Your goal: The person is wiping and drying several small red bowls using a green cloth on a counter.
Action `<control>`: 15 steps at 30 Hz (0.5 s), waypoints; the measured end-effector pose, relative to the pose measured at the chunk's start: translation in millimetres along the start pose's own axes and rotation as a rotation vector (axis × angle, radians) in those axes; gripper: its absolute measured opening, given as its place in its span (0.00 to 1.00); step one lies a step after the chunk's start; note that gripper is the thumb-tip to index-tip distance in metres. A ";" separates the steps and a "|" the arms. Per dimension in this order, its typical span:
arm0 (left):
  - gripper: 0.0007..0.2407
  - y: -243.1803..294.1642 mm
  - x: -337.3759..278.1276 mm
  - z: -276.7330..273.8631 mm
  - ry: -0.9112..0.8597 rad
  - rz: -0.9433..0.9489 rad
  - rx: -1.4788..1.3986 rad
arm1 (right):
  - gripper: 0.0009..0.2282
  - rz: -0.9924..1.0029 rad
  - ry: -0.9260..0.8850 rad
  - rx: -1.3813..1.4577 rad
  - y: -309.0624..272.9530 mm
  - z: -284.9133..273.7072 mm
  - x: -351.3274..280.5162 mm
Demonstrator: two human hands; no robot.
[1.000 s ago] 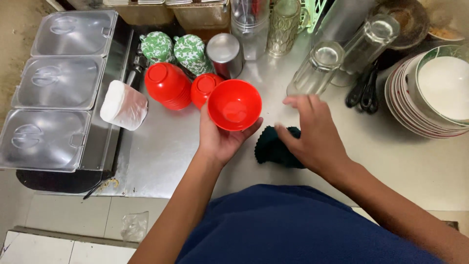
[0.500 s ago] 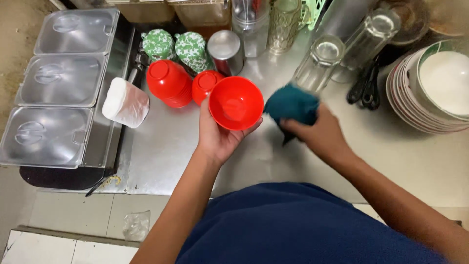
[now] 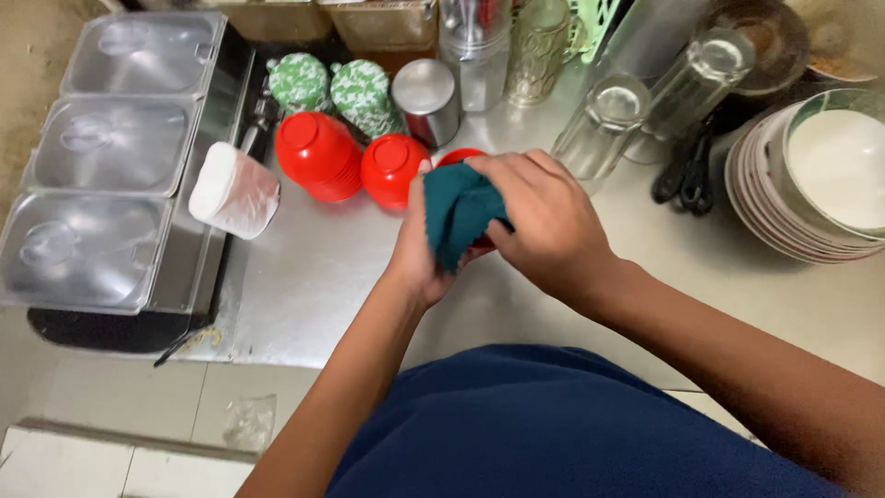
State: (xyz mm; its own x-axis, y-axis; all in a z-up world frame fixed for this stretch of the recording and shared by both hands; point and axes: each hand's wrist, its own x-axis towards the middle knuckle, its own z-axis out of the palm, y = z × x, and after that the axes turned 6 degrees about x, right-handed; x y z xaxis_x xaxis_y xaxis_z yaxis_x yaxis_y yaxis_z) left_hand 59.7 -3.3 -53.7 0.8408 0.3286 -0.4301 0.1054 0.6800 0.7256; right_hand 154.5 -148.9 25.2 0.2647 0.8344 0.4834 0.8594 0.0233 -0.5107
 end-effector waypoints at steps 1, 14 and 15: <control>0.31 -0.6 -3.2 -3.1 0.014 0.008 -0.006 | 0.22 -0.012 -0.008 0.010 -1.8 4.2 -1.6; 0.27 19.7 -19.7 7.1 -0.011 0.034 -0.102 | 0.24 0.169 -0.117 -0.034 -28.5 19.2 5.6; 0.28 22.5 -17.5 7.3 -0.009 0.048 -0.101 | 0.25 0.164 -0.128 -0.028 -26.1 18.7 9.2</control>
State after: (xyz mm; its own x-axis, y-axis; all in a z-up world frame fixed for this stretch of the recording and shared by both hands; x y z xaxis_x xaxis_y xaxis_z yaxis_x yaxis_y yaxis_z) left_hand 51.2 1.5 -25.9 0.8484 0.3569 -0.3909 0.0110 0.7265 0.6871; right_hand 126.4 -131.6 29.7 0.3456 0.8891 0.3000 0.8216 -0.1323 -0.5545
